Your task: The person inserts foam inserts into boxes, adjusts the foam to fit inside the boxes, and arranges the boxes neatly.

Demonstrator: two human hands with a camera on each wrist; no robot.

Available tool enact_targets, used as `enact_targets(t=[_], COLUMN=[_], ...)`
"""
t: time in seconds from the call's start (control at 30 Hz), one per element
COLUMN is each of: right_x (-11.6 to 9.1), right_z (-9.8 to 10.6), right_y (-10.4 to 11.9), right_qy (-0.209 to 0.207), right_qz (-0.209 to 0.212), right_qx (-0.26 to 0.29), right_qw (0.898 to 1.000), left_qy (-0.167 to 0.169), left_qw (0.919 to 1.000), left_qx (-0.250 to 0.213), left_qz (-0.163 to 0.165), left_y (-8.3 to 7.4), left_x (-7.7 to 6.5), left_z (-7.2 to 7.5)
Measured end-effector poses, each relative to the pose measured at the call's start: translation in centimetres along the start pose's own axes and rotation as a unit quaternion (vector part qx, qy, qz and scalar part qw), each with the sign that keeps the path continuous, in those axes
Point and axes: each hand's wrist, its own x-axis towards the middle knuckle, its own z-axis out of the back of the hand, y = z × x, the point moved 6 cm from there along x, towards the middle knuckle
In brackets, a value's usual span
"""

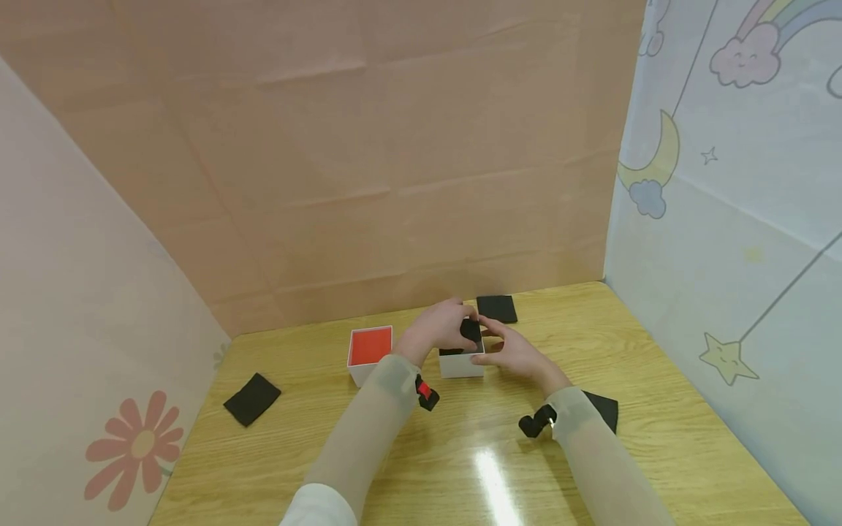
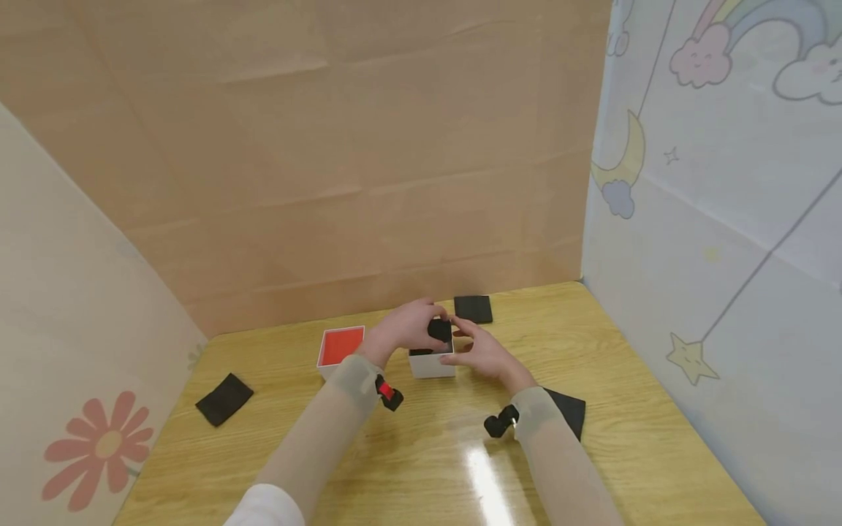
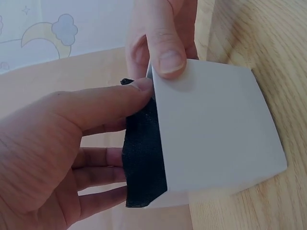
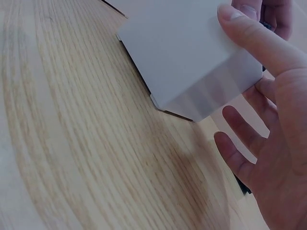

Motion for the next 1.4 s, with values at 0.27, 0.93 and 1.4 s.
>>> enact_targets(t=[0.27,0.93,1.4], right_x=[0.0,0.0,-0.2], right_z=[-0.1,-0.1,-0.1], right_y=[0.3,0.8,0.7], right_qy=[0.002,-0.006,-0.013], right_qz=[-0.005,0.001,0.000], right_qx=[-0.004,-0.001,-0.001], right_qw=[1.000,1.000,1.000], left_qy=[0.018,-0.069,-0.061], left_qw=[0.9997,0.9975,0.9972], left_qx=[0.008,-0.001,-0.005], left_qz=[0.013,0.014,0.044], left_y=[0.6,1.8,2.5], left_x=[-0.1,0.4,0.1], left_z=[-1.3,0.0,-0.2])
